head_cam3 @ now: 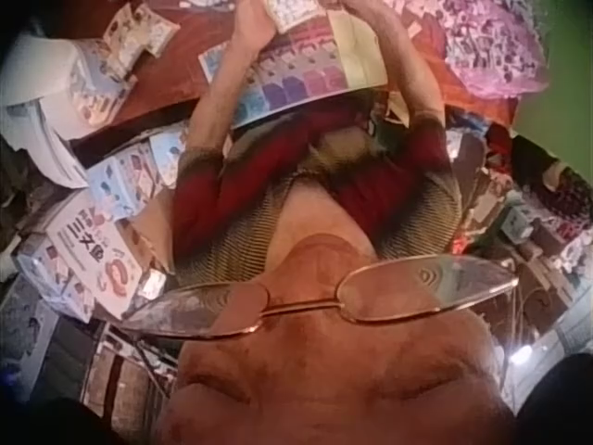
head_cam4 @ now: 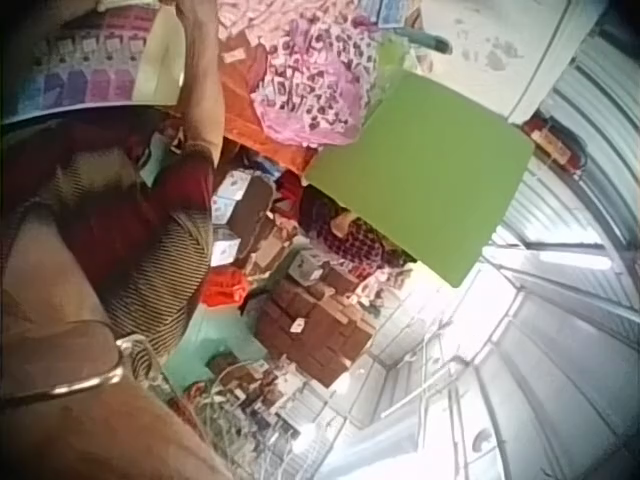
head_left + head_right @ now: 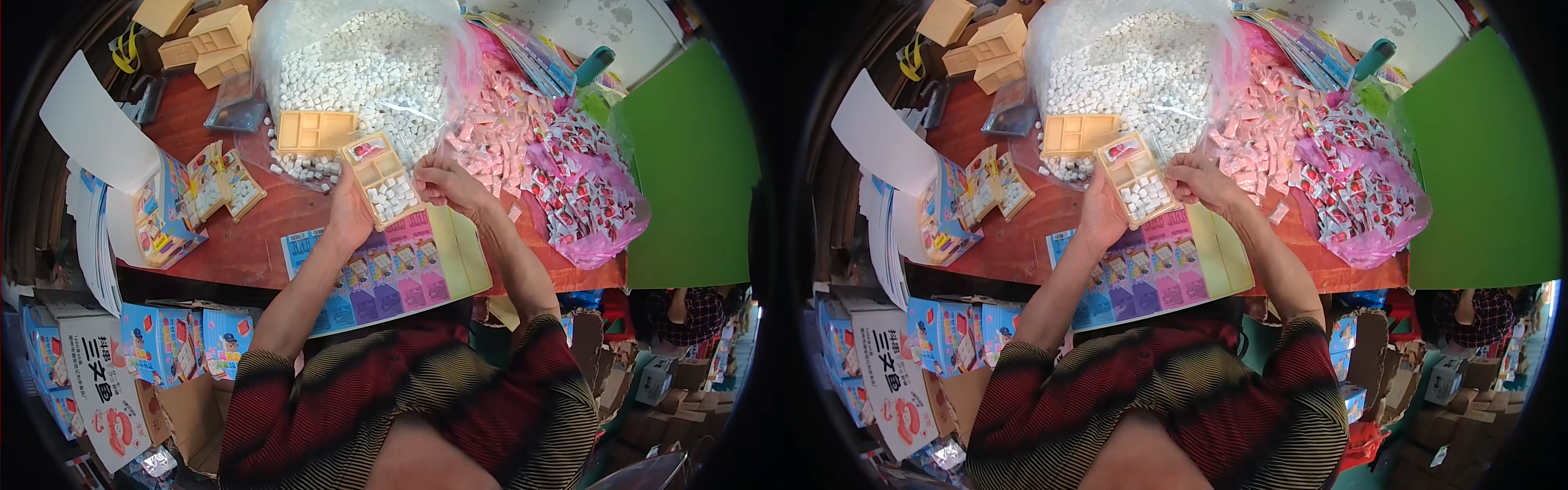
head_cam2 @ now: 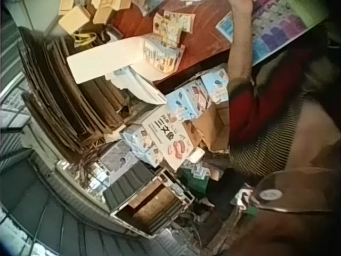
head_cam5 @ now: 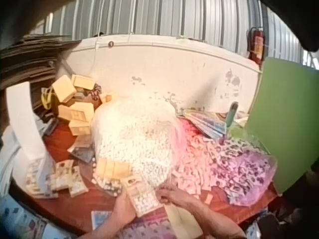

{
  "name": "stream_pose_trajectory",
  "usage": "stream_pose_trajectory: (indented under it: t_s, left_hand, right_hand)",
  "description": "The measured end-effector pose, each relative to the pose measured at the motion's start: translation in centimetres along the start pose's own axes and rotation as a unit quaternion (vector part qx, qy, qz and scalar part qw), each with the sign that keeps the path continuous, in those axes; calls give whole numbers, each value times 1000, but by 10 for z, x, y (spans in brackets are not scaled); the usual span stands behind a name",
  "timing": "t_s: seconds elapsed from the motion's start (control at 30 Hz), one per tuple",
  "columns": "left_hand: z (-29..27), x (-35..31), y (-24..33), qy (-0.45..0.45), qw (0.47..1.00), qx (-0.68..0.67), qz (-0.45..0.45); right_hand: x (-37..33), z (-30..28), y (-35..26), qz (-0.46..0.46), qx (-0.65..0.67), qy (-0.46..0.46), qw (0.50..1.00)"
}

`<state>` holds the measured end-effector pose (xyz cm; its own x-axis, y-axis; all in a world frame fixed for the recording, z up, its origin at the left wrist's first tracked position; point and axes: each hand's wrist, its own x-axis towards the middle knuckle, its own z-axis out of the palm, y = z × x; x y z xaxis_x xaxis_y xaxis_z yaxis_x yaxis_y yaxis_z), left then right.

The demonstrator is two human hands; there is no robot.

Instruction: Packaging small white plastic components into yellow plastic containers and placing them into boxes.

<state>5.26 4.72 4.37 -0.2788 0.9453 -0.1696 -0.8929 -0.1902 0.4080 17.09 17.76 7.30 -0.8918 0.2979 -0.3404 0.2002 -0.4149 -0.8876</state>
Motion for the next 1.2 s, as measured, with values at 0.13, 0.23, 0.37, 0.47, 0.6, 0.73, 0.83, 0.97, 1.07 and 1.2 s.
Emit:
stream_pose_trajectory:
  t_s: [0.13,0.23,0.37,0.47,0.6,0.73,0.83,0.97,1.07,1.2]
  left_hand:
    - [4,-7,1,15,998,54,-24]
    - [-4,-6,-1,21,998,47,-36]
    - [1,-14,-3,34,997,61,-28]
    - [2,-18,-5,41,996,83,1]
    - [4,-16,-8,46,992,114,4]
    - [-2,-20,4,70,987,142,21]
    - [-18,-32,8,65,988,138,34]
    - [-33,-50,-4,116,986,121,8]
    - [-32,-58,-9,121,982,142,14]
    - [-32,-59,-9,124,982,140,5]
  right_hand:
    - [-1,4,10,-1,-59,13,998]
    - [-6,11,14,0,-114,66,991]
    - [-11,12,22,-36,-145,83,985]
    - [-9,15,27,-102,-194,107,970]
    - [1,9,36,-94,-162,47,981]
    - [-9,14,20,-95,-143,82,982]
    - [-15,-9,37,-167,-490,128,846]
    - [-27,-4,65,-270,-619,158,720]
    - [-32,1,73,-282,-611,183,717]
    - [-33,-2,83,-290,-614,195,708]
